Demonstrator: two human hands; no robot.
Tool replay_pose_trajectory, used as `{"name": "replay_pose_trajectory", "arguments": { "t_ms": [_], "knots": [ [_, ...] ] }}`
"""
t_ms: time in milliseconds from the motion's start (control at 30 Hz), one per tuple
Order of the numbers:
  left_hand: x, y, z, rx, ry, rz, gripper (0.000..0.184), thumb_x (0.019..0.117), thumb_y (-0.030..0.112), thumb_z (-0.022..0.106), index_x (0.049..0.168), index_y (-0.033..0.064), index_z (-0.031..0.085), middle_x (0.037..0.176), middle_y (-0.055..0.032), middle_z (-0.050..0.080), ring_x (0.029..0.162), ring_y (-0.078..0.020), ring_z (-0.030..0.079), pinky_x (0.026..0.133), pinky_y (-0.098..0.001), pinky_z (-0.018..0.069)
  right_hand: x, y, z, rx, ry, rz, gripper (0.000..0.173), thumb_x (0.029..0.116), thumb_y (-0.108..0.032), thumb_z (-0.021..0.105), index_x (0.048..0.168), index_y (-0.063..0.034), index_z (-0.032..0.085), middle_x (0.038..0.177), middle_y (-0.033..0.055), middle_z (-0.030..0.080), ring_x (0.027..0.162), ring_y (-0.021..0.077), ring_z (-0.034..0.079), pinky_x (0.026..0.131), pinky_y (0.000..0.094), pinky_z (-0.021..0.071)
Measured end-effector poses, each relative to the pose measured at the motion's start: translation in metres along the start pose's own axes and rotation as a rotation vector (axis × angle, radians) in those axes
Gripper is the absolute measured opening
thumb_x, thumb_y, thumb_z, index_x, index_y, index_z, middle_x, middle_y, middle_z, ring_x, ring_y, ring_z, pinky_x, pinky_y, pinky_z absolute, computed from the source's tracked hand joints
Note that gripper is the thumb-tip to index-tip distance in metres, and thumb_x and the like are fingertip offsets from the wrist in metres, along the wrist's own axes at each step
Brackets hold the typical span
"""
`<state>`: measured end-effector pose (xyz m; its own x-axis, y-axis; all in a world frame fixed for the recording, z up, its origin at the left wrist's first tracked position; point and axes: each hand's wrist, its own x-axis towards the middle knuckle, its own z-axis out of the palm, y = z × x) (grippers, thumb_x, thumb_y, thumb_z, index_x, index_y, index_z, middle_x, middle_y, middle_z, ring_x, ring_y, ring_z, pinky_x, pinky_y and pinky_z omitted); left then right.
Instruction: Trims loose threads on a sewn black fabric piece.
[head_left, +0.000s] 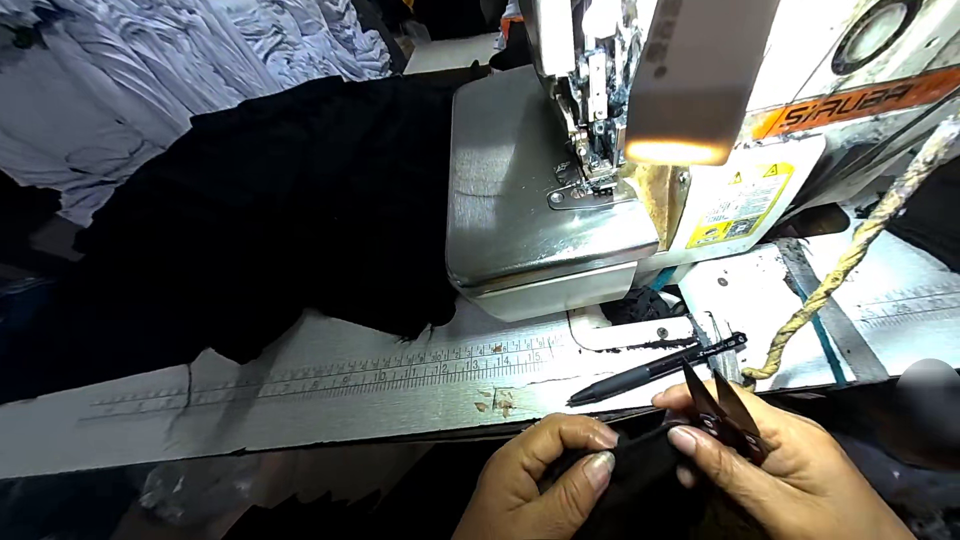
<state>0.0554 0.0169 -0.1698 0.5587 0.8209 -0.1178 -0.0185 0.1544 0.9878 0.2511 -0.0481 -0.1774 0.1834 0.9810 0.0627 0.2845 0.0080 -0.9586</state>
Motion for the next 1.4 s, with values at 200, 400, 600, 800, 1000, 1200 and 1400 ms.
{"name": "replay_pose_trajectory", "arguments": {
  "t_ms": [200, 400, 600, 800, 1000, 1200, 1400],
  "knots": [
    [0.005, 0.004, 0.004, -0.044, 0.120, -0.107, 0.025, 0.0980, -0.006, 0.048, 0.100, 0.0090, 0.068, 0.084, 0.0135, 0.069, 0.075, 0.0062, 0.063, 0.071, -0.0142, 0.0540, -0.014, -0.012, -0.011, 0.127, -0.011, -0.010, 0.043, 0.1082, -0.037, 0.046, 0.120, 0.0022, 0.057, 0.097, -0.0006, 0.066, 0.079, -0.0028, 0.063, 0.066, 0.0173, 0.0547],
    [0.004, 0.008, 0.004, -0.045, 0.118, -0.130, 0.028, 0.0978, -0.007, 0.048, 0.105, 0.0053, 0.072, 0.093, 0.0110, 0.073, 0.085, 0.0044, 0.067, 0.080, -0.0167, 0.0566, -0.016, -0.029, -0.009, 0.058, -0.410, 0.103, 0.041, 0.1119, -0.021, 0.037, 0.122, 0.0116, 0.060, 0.090, 0.0176, 0.067, 0.073, 0.0189, 0.067, 0.066, 0.0337, 0.0570],
    [0.002, 0.007, 0.000, -0.117, 0.087, -0.138, 0.031, 0.0990, -0.006, 0.044, 0.104, 0.0089, 0.071, 0.093, 0.0102, 0.073, 0.084, 0.0028, 0.068, 0.079, -0.0179, 0.0570, -0.013, -0.021, -0.007, 0.083, -0.437, 0.200, 0.035, 0.1114, -0.017, 0.038, 0.127, 0.0073, 0.057, 0.084, 0.0105, 0.068, 0.065, 0.0140, 0.065, 0.060, 0.0307, 0.0556],
    [0.000, 0.009, -0.006, -0.131, 0.037, -0.093, 0.034, 0.0994, -0.002, 0.043, 0.102, 0.0163, 0.072, 0.089, 0.0142, 0.071, 0.080, 0.0061, 0.065, 0.074, -0.0145, 0.0543, -0.011, -0.004, 0.014, 0.104, 0.046, 0.004, 0.033, 0.1000, -0.011, 0.061, 0.127, 0.0059, 0.064, 0.111, 0.0077, 0.064, 0.080, -0.0030, 0.056, 0.069, 0.0127, 0.0489],
    [0.008, 0.018, -0.011, -0.194, 0.041, -0.062, 0.036, 0.1006, -0.001, 0.039, 0.101, 0.0154, 0.071, 0.089, 0.0094, 0.073, 0.080, 0.0026, 0.068, 0.074, -0.0170, 0.0570, 0.004, 0.005, 0.022, 0.223, -0.080, -0.021, 0.018, 0.0969, -0.005, 0.061, 0.112, 0.0024, 0.069, 0.091, 0.0010, 0.070, 0.067, -0.0059, 0.058, 0.060, 0.0106, 0.0493],
    [0.022, 0.023, -0.013, -0.284, 0.048, -0.044, 0.032, 0.1019, 0.002, 0.039, 0.101, 0.0119, 0.070, 0.088, 0.0017, 0.074, 0.080, -0.0030, 0.070, 0.075, -0.0212, 0.0594, 0.015, 0.004, 0.019, 0.303, -0.112, -0.013, 0.033, 0.0991, -0.015, 0.062, 0.128, -0.0002, 0.065, 0.111, 0.0026, 0.069, 0.072, -0.0040, 0.063, 0.063, 0.0134, 0.0548],
    [0.025, 0.024, -0.013, -0.286, 0.028, -0.022, 0.028, 0.1005, 0.006, 0.045, 0.099, 0.0131, 0.072, 0.084, 0.0011, 0.073, 0.077, -0.0032, 0.070, 0.073, -0.0207, 0.0592, 0.018, 0.002, 0.022, 0.332, -0.090, 0.118, 0.012, 0.0988, -0.017, 0.062, 0.103, -0.0079, 0.068, 0.075, -0.0103, 0.061, 0.056, -0.0086, 0.054, 0.050, 0.0088, 0.0465]
  ]
}}
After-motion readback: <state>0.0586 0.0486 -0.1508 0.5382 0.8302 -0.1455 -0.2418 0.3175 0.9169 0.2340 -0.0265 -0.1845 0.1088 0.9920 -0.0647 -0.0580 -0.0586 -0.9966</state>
